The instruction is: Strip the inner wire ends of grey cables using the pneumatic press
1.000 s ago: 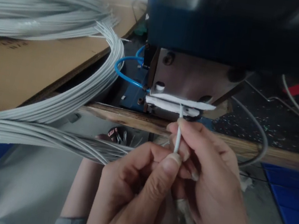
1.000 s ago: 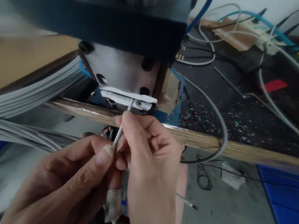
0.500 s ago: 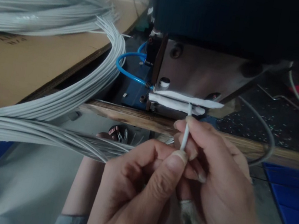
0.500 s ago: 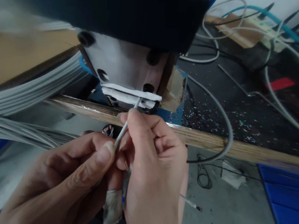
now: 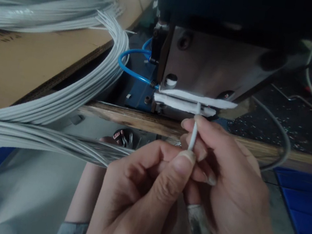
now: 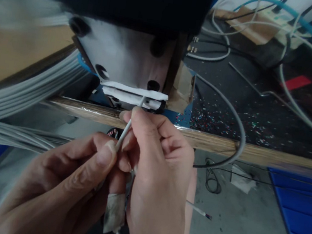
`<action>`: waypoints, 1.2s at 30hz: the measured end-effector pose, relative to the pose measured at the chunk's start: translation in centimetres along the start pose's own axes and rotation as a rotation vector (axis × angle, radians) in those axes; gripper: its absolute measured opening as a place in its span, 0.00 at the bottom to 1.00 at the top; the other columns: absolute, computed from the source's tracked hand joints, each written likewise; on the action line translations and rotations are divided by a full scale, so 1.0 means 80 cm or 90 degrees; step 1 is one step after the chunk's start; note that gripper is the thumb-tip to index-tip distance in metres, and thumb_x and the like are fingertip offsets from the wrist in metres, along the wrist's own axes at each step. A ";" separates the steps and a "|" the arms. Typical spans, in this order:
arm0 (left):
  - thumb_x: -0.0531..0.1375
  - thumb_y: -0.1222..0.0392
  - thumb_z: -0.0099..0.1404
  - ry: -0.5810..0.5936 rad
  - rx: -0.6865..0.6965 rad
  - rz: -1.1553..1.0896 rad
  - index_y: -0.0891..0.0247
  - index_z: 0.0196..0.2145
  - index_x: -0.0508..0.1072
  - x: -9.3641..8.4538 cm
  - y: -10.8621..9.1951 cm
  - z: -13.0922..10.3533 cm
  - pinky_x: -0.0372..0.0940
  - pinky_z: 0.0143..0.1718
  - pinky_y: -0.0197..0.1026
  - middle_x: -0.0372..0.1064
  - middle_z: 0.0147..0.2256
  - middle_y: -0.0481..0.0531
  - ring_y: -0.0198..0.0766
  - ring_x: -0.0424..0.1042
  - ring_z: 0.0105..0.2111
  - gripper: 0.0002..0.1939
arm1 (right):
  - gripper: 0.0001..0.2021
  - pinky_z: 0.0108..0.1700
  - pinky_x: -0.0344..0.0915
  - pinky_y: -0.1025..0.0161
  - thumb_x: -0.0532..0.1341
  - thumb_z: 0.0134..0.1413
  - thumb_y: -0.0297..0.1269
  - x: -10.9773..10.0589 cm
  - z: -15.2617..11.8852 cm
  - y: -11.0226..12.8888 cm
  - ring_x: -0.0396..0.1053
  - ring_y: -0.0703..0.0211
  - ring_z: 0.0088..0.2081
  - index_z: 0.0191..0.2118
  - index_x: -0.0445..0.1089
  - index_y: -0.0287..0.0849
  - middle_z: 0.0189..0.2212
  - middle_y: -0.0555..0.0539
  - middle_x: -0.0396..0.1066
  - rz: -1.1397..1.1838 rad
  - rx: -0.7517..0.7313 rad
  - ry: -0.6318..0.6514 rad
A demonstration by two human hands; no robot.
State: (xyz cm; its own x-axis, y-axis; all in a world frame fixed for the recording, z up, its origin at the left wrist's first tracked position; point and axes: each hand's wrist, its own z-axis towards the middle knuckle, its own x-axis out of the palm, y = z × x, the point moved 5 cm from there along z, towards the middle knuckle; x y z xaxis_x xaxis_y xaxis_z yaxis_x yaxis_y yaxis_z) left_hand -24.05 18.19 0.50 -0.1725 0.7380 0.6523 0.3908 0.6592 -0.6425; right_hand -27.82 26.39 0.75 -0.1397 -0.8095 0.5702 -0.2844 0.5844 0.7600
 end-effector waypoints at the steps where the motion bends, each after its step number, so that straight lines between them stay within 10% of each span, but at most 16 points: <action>1: 0.73 0.52 0.65 -0.001 -0.001 -0.003 0.59 0.31 0.83 0.000 0.000 0.000 0.52 0.22 0.26 0.68 0.23 0.44 0.25 0.57 0.21 0.10 | 0.06 0.18 0.60 0.82 0.74 0.54 0.37 0.000 0.000 0.000 0.58 0.75 0.16 0.29 0.80 0.44 0.15 0.58 0.61 0.010 0.006 0.001; 25: 0.68 0.56 0.71 -0.007 0.006 0.008 0.63 0.29 0.82 -0.005 0.003 -0.011 0.49 0.21 0.25 0.68 0.25 0.45 0.24 0.56 0.21 0.13 | 0.08 0.17 0.57 0.81 0.73 0.54 0.32 0.002 -0.002 -0.003 0.55 0.75 0.16 0.26 0.76 0.41 0.16 0.59 0.61 0.023 -0.020 0.008; 36: 0.64 0.41 0.71 -0.069 0.054 0.304 0.62 0.28 0.74 -0.050 0.022 -0.031 0.38 0.17 0.37 0.64 0.23 0.46 0.27 0.52 0.18 0.23 | 0.12 0.22 0.55 0.78 0.74 0.58 0.45 -0.020 -0.031 -0.022 0.56 0.74 0.20 0.32 0.79 0.42 0.19 0.55 0.65 -0.090 -0.060 0.003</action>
State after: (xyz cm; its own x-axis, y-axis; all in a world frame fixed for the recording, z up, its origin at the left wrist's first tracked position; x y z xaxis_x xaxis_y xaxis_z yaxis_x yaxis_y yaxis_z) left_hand -20.43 16.01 -2.23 -0.0865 0.9683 0.2345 0.3744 0.2497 -0.8930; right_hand -24.72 26.80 -0.76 -0.1004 -0.8839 0.4568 -0.2101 0.4676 0.8586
